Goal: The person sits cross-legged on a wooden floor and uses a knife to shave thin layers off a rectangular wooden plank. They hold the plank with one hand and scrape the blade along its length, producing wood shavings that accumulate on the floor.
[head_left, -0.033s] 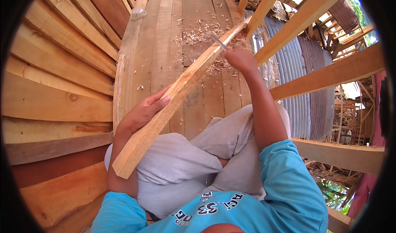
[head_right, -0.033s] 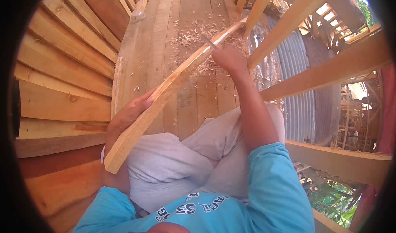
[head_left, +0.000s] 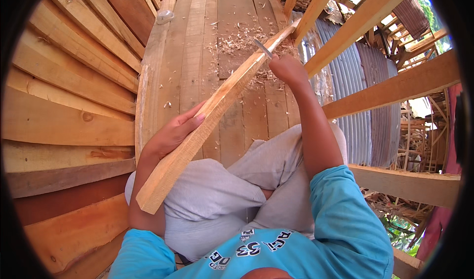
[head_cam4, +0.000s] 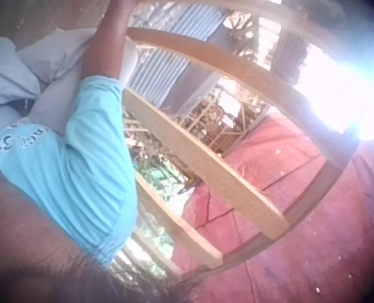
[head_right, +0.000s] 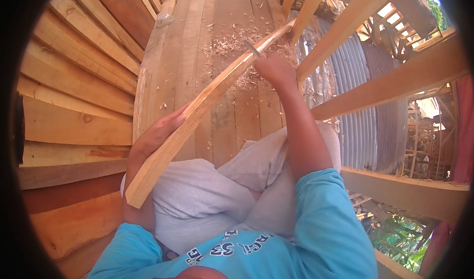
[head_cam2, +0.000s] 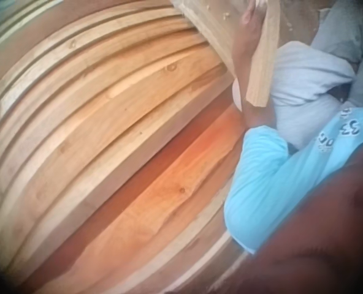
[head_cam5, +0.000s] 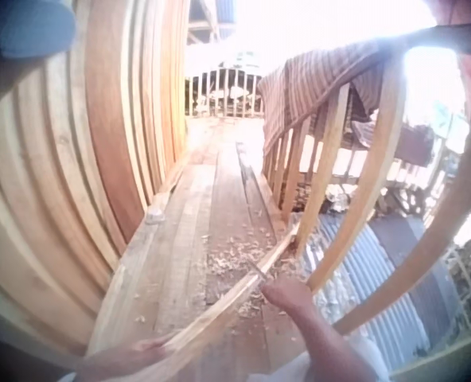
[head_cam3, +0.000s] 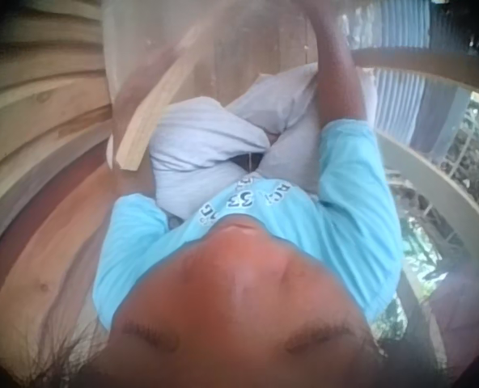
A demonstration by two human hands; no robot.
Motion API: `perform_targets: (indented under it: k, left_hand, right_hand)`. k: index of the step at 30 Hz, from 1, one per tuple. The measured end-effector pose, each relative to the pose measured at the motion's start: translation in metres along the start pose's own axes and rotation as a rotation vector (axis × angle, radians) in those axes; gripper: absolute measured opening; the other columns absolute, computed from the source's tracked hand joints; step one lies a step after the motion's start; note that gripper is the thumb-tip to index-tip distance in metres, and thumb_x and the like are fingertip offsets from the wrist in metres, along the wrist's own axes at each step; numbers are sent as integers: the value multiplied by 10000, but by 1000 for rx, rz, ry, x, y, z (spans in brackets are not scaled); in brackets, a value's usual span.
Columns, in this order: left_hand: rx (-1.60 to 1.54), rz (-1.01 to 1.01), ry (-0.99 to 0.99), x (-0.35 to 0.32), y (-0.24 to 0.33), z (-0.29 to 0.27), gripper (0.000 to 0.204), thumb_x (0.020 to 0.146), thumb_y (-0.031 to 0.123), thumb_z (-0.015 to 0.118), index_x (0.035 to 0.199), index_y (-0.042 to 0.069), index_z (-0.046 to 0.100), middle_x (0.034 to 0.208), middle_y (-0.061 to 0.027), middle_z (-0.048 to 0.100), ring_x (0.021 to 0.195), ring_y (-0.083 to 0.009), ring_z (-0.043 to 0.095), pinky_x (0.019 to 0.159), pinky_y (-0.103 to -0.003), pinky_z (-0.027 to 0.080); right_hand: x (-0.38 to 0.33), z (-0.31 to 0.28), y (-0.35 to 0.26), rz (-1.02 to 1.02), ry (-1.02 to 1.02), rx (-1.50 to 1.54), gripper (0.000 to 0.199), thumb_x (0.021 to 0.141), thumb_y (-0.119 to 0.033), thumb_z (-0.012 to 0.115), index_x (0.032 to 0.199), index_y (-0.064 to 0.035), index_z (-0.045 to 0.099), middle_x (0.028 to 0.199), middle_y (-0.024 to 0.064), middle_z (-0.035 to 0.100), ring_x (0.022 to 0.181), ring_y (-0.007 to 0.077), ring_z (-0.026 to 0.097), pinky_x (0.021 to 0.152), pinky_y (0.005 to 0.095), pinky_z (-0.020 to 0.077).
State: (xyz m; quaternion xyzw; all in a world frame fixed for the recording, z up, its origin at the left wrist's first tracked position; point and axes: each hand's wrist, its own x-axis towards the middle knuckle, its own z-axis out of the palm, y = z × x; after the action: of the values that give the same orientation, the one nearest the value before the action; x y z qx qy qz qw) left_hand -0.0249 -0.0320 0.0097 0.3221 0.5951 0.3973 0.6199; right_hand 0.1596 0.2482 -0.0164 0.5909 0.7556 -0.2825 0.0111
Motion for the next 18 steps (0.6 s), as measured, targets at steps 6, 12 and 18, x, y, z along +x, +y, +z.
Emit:
perform_targets:
  k: [6,12,18]
  left_hand:
    - [-31,39,7,2,-11,-5,642,1037,410,525,1547,61,350,1472,-59,485,1316,-106,435,1094,-239,324]
    - [-90,1,28,8,1,7,621,1047,409,487,1539,51,363,1514,-68,454,1383,-133,392,1133,-254,288]
    - [-101,-91,54,14,1,12,625,1048,423,467,1539,53,356,1402,-48,451,1237,-130,415,1029,-253,305]
  right_hand:
    - [-5,19,-10,-89,-16,40,528,984,-407,438,1120,36,691,1110,275,687,1103,432,643,946,500,483]
    - [12,41,9,-156,-23,200,602,945,-542,519,938,33,698,802,167,642,751,309,634,697,436,482]
    - [-3,40,-2,77,-209,765,541,860,-528,700,768,1,630,554,-23,361,411,107,340,396,301,239]
